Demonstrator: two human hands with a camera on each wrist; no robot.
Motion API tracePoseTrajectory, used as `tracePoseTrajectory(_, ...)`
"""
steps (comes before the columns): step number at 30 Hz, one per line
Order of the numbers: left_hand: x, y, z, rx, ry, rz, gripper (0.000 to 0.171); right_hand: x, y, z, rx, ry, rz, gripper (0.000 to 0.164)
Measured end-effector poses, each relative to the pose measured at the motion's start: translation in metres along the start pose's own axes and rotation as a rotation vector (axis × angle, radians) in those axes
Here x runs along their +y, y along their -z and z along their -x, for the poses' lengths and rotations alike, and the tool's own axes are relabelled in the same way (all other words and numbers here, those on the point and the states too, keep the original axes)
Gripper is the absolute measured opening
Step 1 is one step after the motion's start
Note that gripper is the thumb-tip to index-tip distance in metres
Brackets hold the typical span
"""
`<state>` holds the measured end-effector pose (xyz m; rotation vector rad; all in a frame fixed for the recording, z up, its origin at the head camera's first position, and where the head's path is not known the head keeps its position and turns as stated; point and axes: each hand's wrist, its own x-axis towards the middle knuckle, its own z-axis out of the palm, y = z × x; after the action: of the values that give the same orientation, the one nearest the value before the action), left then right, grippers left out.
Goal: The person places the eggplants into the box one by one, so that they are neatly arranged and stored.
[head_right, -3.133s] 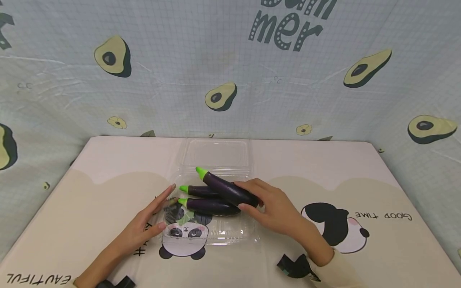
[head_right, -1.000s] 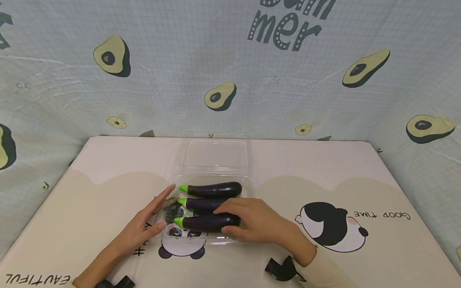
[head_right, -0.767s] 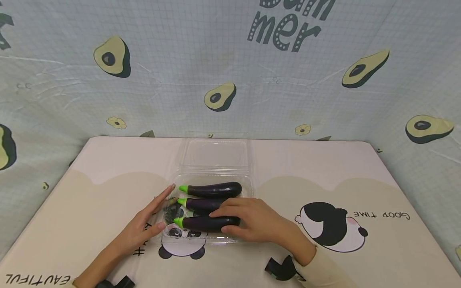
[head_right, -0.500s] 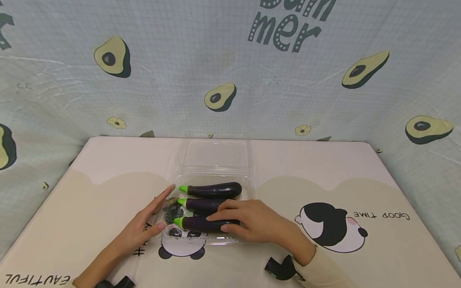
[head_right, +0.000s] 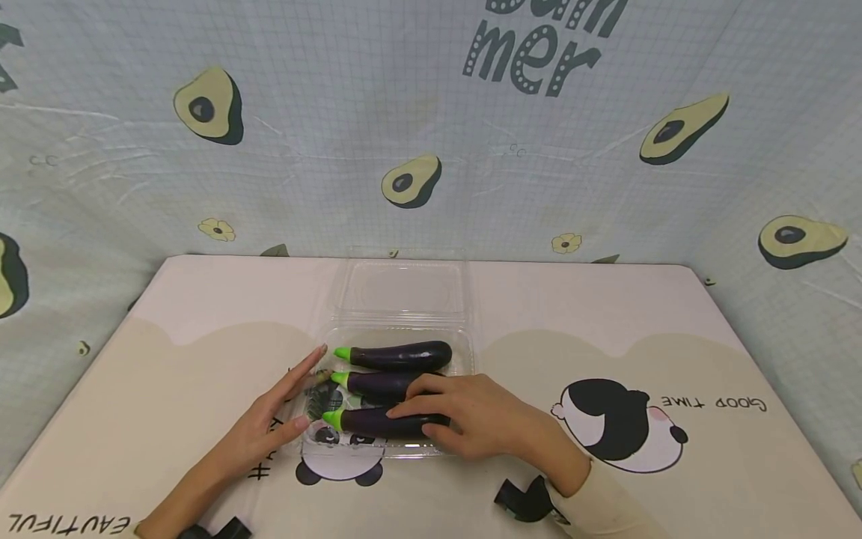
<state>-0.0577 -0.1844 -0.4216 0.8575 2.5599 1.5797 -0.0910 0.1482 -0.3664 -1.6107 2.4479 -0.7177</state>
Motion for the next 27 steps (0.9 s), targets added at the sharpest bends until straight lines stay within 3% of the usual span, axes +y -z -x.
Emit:
tracePoseTrajectory(15,-0.0011,0.0004,0.0007,-0.004,-0.016,-0.017,0.078,0.0020,0.0007,0.0034,0.029,0.036,0.045,0.041)
tracePoseTrajectory(27,-0.0004,-0.0002,0.0003,0.003,0.018,0.015,0.076,0.0047,-0.0003,0.0026,0.053,0.029,0.098,0.042)
